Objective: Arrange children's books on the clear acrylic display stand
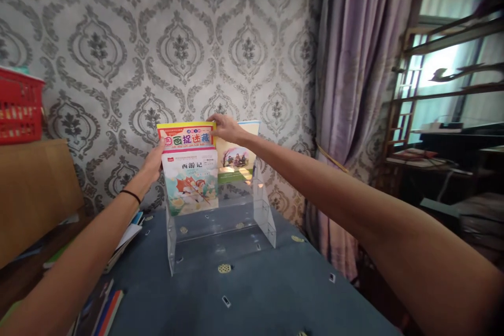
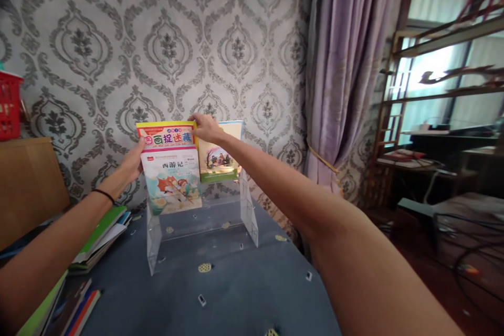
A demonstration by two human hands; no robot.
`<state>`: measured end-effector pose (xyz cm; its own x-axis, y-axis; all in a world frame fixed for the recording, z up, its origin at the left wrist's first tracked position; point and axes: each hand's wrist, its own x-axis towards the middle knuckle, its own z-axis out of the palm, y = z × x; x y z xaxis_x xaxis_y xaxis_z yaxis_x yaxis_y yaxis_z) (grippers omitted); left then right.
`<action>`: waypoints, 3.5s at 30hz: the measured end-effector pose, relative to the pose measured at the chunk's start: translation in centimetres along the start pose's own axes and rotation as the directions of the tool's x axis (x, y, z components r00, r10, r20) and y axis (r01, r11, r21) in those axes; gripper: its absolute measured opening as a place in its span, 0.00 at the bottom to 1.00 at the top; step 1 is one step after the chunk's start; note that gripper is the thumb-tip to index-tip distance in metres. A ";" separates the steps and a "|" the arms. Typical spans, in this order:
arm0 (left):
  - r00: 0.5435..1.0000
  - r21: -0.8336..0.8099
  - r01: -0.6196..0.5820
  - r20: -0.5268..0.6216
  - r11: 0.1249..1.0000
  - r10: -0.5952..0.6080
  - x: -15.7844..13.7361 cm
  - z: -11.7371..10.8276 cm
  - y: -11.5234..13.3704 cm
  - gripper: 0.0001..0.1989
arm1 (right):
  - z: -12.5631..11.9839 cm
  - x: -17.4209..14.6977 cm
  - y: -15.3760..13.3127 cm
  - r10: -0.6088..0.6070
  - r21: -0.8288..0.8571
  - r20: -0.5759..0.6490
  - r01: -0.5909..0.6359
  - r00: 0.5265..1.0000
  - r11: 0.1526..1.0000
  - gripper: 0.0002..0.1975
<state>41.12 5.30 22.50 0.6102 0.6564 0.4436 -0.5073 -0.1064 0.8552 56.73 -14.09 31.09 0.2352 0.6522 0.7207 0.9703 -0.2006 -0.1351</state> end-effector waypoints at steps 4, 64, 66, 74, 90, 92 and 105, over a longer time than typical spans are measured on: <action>1.000 0.002 0.026 0.001 1.000 -0.026 0.0 0.0 0.1 0.25 | -0.2 -0.1 0.2 -0.003 0.025 0.005 0.003 1.000 1.000 0.21; 0.963 0.041 -0.236 0.146 0.971 0.228 -1.8 -0.6 -0.9 0.31 | 0.0 -4.5 1.9 -0.014 -0.404 -0.056 -0.010 0.998 0.915 0.27; 0.965 0.126 -0.237 0.142 0.963 0.219 -1.9 -1.3 -1.2 0.36 | -0.3 -4.2 2.3 -0.017 -0.397 -0.007 0.013 1.000 0.918 0.32; 0.978 0.212 -0.187 0.133 0.959 0.161 -2.2 -1.7 -1.8 0.36 | -1.2 -2.9 4.0 -0.009 -0.352 0.186 0.075 0.983 0.933 0.56; 0.936 0.122 -0.222 0.306 0.967 0.176 -2.1 -1.9 -2.1 0.40 | 2.4 -1.7 0.4 -0.048 -0.264 -0.099 0.020 0.994 0.964 0.29; 0.924 0.126 -0.230 0.340 0.965 0.176 -2.1 -2.0 -2.2 0.40 | 2.7 -1.5 0.2 -0.047 -0.252 -0.107 0.018 0.993 0.967 0.26; 0.874 0.218 -0.355 0.422 0.909 0.240 -1.4 -3.0 -2.1 0.35 | 3.0 -1.9 -0.8 -0.078 -0.254 -0.119 0.046 0.990 0.966 0.23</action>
<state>39.48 6.82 19.31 0.6685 0.2328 0.7064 -0.5455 -0.4922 0.6784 55.68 -12.94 27.80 0.1500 0.5739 0.8051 0.9340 -0.3494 0.0750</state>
